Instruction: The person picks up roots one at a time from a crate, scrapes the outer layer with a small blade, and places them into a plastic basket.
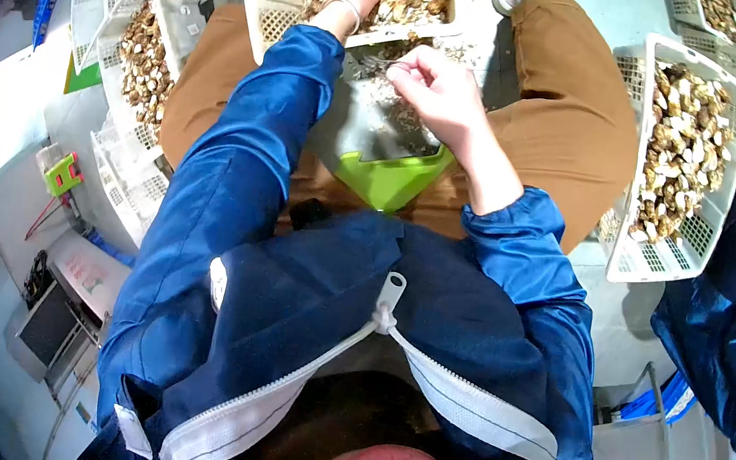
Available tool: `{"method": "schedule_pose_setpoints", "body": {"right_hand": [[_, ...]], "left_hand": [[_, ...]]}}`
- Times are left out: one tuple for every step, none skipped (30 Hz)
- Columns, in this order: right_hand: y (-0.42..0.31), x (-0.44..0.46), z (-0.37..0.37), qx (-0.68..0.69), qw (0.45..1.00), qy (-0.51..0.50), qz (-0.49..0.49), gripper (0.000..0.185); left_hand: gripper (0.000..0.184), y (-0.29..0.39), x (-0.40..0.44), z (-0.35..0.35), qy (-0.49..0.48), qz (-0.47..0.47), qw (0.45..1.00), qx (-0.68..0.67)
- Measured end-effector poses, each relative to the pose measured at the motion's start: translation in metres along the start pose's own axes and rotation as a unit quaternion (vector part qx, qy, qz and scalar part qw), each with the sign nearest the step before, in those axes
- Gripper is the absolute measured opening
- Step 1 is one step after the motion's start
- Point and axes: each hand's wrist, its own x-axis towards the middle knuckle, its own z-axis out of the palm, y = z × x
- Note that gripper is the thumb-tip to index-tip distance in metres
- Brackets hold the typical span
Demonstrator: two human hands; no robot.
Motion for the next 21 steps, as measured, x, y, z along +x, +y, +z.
{"method": "schedule_pose_setpoints", "body": {"right_hand": [[0.005, 0.001, 0.002, 0.015, 1.0, 0.006, 0.012, 0.017], [0.011, 0.003, 0.004, 0.031, 0.999, 0.012, 0.025, 0.017], [0.013, 0.003, 0.001, 0.033, 0.999, 0.023, 0.028, 0.015], [0.011, 0.001, -0.004, 0.057, 0.998, 0.026, 0.027, 0.015], [0.007, 0.001, -0.008, 0.083, 0.996, 0.024, 0.024, 0.014], [0.003, 0.001, -0.009, 0.112, 0.993, 0.017, 0.022, 0.014], [-0.003, 0.001, -0.01, 0.121, 0.992, 0.028, 0.006, 0.014], [-0.006, 0.0, -0.01, 0.133, 0.99, 0.038, -0.01, 0.014], [-0.003, 0.002, -0.01, 0.121, 0.992, 0.028, -0.03, 0.015], [0.0, 0.003, -0.01, 0.109, 0.993, 0.021, -0.051, 0.016], [-0.026, -0.004, -0.015, 0.055, 0.998, 0.014, 0.001, 0.013], [-0.004, 0.002, -0.006, 0.085, 0.992, 0.02, -0.094, 0.013], [-0.003, 0.002, -0.004, 0.075, 0.987, 0.037, -0.14, 0.015], [-0.004, 0.001, -0.002, 0.063, 0.979, 0.056, -0.186, 0.016], [-0.005, -0.003, -0.001, 0.09, 0.979, 0.041, -0.179, 0.015], [-0.009, -0.006, -0.001, 0.115, 0.978, 0.026, -0.173, 0.015], [-0.012, -0.009, -0.001, 0.14, 0.976, 0.013, -0.168, 0.014], [-0.015, -0.012, -0.001, 0.145, 0.975, 0.008, -0.169, 0.013], [-0.018, -0.016, -0.001, 0.15, 0.974, 0.002, -0.171, 0.012], [-0.019, -0.019, 0.0, 0.157, 0.973, -0.004, -0.171, 0.011], [-0.019, -0.02, 0.001, 0.14, 0.97, -0.001, -0.199, 0.012]], "left_hand": [[0.051, 0.005, 0.005, 0.002, -0.007, -0.038, 0.999, 0.019], [0.053, 0.006, 0.008, 0.002, -0.027, -0.045, 0.998, 0.019], [0.054, 0.01, 0.008, 0.0, -0.014, -0.039, 0.999, 0.015], [0.054, 0.008, 0.009, 0.0, -0.002, -0.035, 0.999, 0.012], [0.051, -0.023, 0.025, 0.026, 0.006, -0.071, 0.991, -0.114], [0.037, 0.011, -0.009, -0.021, -0.044, -0.11, 0.97, -0.211], [0.031, 0.008, -0.023, -0.036, -0.108, -0.137, 0.921, -0.349], [0.026, 0.002, -0.036, -0.049, -0.166, -0.161, 0.848, -0.477], [0.024, 0.004, -0.061, -0.068, -0.19, -0.184, 0.784, -0.561], [0.022, 0.011, -0.091, -0.088, -0.211, -0.204, 0.712, -0.638], [0.025, 0.021, -0.119, -0.103, -0.204, -0.183, 0.695, -0.665], [0.028, 0.033, -0.148, -0.117, -0.194, -0.161, 0.675, -0.693], [0.028, 0.043, -0.173, -0.13, -0.185, -0.155, 0.679, -0.694], [0.031, 0.051, -0.192, -0.137, -0.201, -0.11, 0.661, -0.715], [0.032, 0.065, -0.213, -0.148, -0.176, -0.102, 0.687, -0.698], [0.034, 0.074, -0.228, -0.156, -0.15, -0.092, 0.712, -0.679], [0.035, 0.071, -0.234, -0.151, -0.142, -0.063, 0.705, -0.692], [0.035, 0.078, -0.242, -0.158, -0.14, -0.04, 0.732, -0.666], [0.035, 0.088, -0.25, -0.161, -0.11, -0.041, 0.753, -0.647], [0.035, 0.093, -0.255, -0.163, -0.079, -0.042, 0.774, -0.627], [0.035, 0.092, -0.258, -0.164, -0.076, -0.024, 0.803, -0.591]]}}
